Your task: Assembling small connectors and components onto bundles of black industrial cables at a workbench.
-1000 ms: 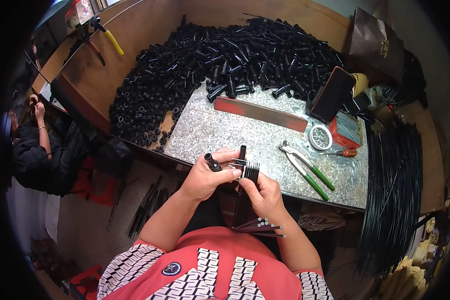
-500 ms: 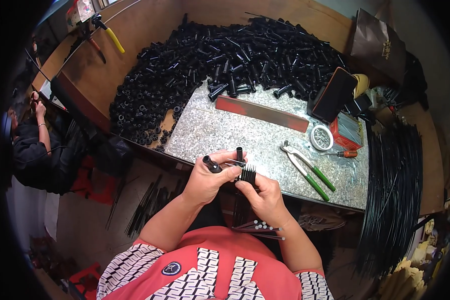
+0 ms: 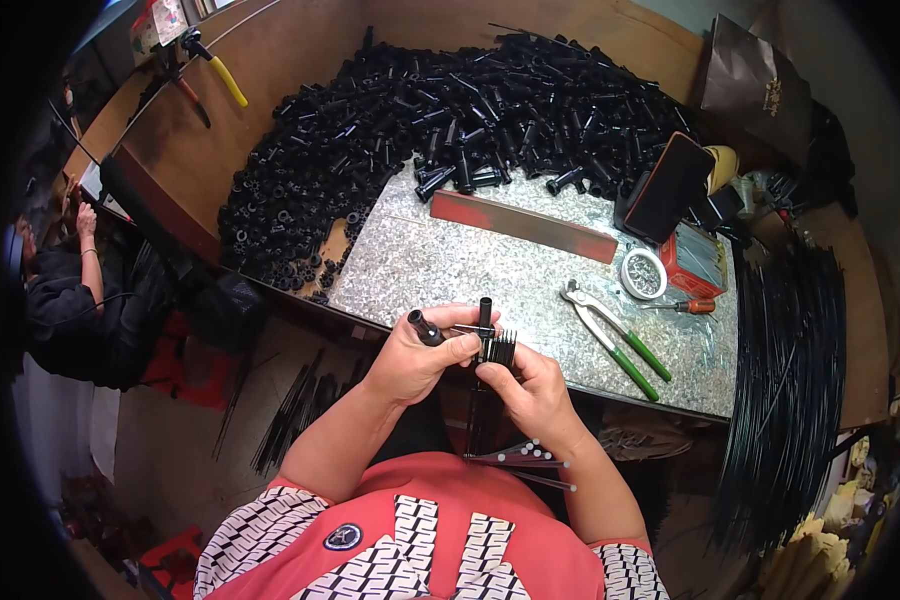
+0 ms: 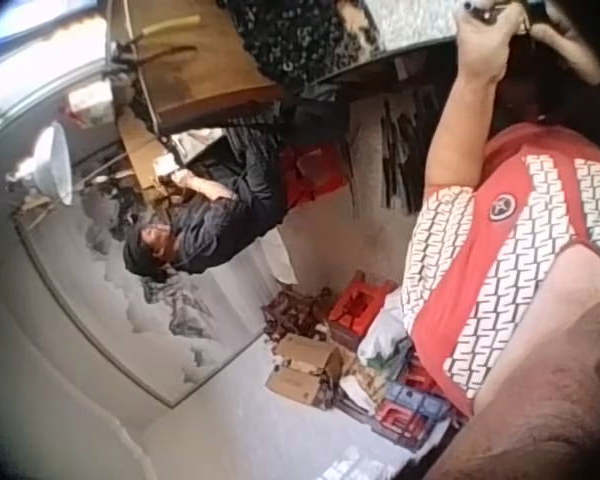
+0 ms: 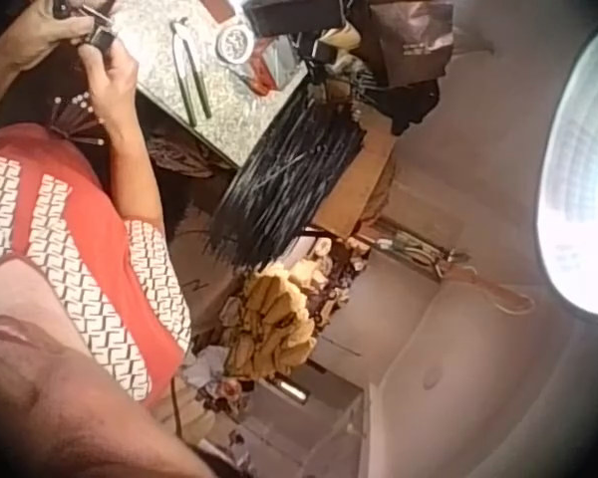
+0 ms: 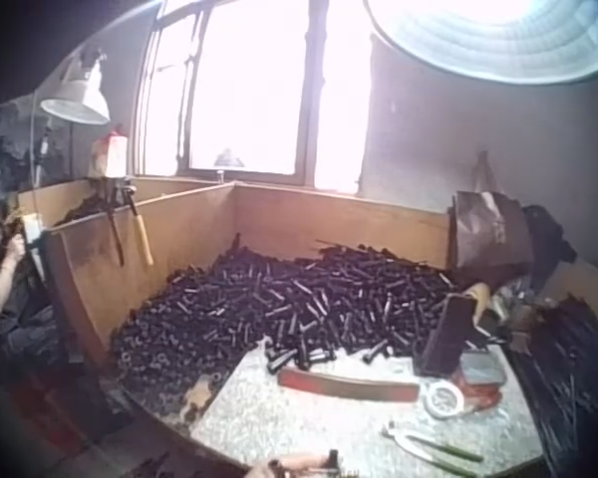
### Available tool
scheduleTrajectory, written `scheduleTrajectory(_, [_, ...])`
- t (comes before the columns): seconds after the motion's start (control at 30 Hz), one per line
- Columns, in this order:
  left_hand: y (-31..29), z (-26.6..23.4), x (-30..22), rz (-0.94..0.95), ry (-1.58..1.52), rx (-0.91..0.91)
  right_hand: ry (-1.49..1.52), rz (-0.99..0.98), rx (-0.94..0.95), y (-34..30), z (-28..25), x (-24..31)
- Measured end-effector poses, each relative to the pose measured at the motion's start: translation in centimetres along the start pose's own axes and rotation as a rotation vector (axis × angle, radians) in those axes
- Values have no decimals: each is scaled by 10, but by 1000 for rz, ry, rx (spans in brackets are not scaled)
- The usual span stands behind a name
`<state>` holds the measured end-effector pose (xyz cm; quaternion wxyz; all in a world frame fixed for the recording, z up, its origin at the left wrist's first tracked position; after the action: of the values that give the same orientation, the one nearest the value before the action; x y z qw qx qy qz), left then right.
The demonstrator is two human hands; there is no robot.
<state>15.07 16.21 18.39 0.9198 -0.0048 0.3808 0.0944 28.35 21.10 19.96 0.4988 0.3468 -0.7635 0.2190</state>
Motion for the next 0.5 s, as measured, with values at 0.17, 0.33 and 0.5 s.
scheduleTrajectory(0.17, [0,2,0,-67,-39,52,72,157,82,-3,-2,-16])
scheduleTrajectory(0.33, [1,8,1,42,195,-56,150,161,41,-1,-1,-21])
scheduleTrajectory(0.5, [-6,9,-3,82,186,-133,94,90,15,1,2,-14])
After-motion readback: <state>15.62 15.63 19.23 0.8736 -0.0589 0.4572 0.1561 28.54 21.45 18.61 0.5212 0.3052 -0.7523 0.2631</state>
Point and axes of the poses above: each hand's wrist, its own y-axis towards the middle knuckle, its own z-axis out of the palm, x = y × z, the point moved 5 cm from there along y, towards the middle knuckle, and after that the axes turned 15 degrees about -y, right-handed, at the moved point
